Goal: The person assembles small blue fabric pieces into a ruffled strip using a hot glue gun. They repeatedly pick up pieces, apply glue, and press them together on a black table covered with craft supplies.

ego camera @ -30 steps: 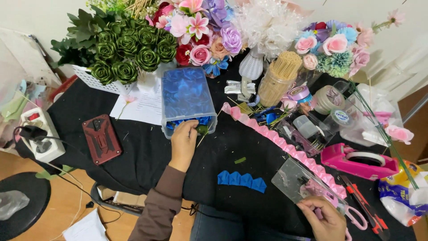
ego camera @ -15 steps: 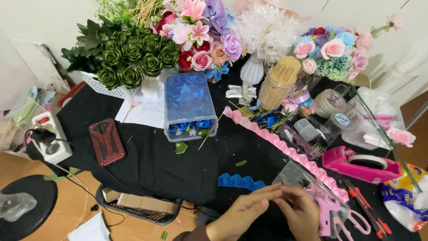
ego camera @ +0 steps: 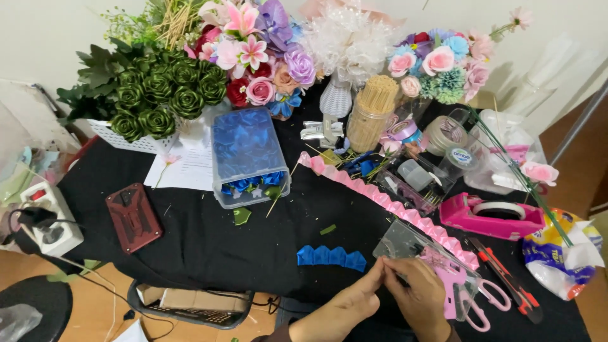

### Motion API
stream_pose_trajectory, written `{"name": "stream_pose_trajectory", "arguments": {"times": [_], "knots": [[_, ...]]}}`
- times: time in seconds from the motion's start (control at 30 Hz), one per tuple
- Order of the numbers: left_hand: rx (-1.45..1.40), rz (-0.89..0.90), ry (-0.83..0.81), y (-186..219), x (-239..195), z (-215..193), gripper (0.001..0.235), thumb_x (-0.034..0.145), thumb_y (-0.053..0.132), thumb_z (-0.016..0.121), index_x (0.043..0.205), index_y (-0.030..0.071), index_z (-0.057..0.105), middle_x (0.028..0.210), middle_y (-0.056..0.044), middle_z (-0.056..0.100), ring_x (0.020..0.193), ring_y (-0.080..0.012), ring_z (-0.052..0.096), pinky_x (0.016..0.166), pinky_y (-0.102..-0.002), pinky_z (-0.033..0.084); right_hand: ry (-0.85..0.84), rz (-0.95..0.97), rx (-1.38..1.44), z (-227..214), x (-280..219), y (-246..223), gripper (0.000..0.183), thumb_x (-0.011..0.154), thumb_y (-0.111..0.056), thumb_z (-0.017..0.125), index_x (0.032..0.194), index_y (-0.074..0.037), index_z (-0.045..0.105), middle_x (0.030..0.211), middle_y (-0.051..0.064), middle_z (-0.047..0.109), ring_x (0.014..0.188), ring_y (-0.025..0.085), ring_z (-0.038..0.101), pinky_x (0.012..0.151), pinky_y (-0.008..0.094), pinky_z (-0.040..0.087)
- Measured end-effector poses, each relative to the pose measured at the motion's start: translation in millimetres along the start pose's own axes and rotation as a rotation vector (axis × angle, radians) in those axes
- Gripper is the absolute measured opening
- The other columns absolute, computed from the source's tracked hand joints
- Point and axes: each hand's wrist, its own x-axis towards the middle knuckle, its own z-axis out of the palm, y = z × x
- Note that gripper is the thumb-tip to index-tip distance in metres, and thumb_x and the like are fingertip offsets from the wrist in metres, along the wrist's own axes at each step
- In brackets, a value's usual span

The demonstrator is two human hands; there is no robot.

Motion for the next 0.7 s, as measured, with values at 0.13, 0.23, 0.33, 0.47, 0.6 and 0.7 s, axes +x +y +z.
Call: {"name": "stream_pose_trajectory", "arguments": {"times": [0.13,0.23,0.33,0.47,0.6,0.7], "knots": [[-0.012,-0.025,-0.046,-2.9,0.6,-2.6,0.084,0.107,0.044,0.048,0.163,0.013,-0.005,0.172,-0.007,-0.011,0.158,-0.0234,-0.006,0.127,-0.045,0.008,-0.035,0.015,-0.047,0.3,-3.9,6.1,0.006,0.089,-0.014,0.074,0.093,-0.009,0.075,0.086,0.003,0.076,0.075,0.017,0.071,0.07,0.031,0.055],[-0.022,0.019,-0.06,3.0,-2.0,0.4,0.082,0.108,0.045,0.05,0.164,0.014,-0.001,0.173,-0.006,-0.008,0.159,-0.0212,-0.003,0.127,-0.043,0.008,-0.035,0.061,-0.052,-0.5,-7.1,9.6,0.009,0.092,-0.02,0.071,0.095,-0.013,0.076,0.09,0.001,0.076,0.08,0.016,0.072,0.074,0.03,0.055],[0.005,-0.192,-0.052,24.4,-3.7,5.3,0.088,0.1,0.058,0.05,0.164,0.024,0.001,0.173,-0.002,-0.004,0.159,-0.0237,0.001,0.125,-0.048,0.012,0.005,0.079,0.057,-8.5,3.2,2.8,0.012,0.095,-0.019,0.066,0.086,-0.012,0.071,0.078,-0.001,0.072,0.071,0.015,0.067,0.07,0.028,0.052],[0.065,-0.138,0.051,18.5,-9.3,-3.9,0.079,0.097,0.052,0.058,0.16,0.02,0.024,0.169,-0.003,0.023,0.156,-0.0268,0.022,0.123,-0.05,0.023,0.054,0.264,0.099,-18.8,-5.8,23.0,0.003,0.091,-0.012,0.069,0.092,-0.011,0.073,0.08,0.002,0.069,0.071,0.014,0.064,0.068,0.027,0.051],[0.17,0.023,0.535,-11.8,-16.6,-41.9,0.02,0.085,0.001,0.076,0.105,0.005,0.076,0.125,-0.017,0.081,0.123,-0.03,0.075,0.106,-0.044,0.057,0.163,0.235,0.291,-35.1,-0.1,32.3,0.014,0.082,-0.005,0.081,0.088,-0.007,0.069,0.088,0.007,0.075,0.086,0.02,0.074,0.09,0.035,0.062],[0.313,0.231,0.761,-0.3,-17.1,-66.1,0.01,0.083,-0.004,0.076,0.075,0.002,0.077,0.091,-0.017,0.082,0.092,-0.0236,0.077,0.087,-0.035,0.058,0.156,0.238,0.227,-47.1,10.1,20.6,0.005,0.085,-0.007,0.079,0.082,-0.007,0.075,0.083,0.006,0.077,0.082,0.018,0.077,0.087,0.031,0.064]]}}
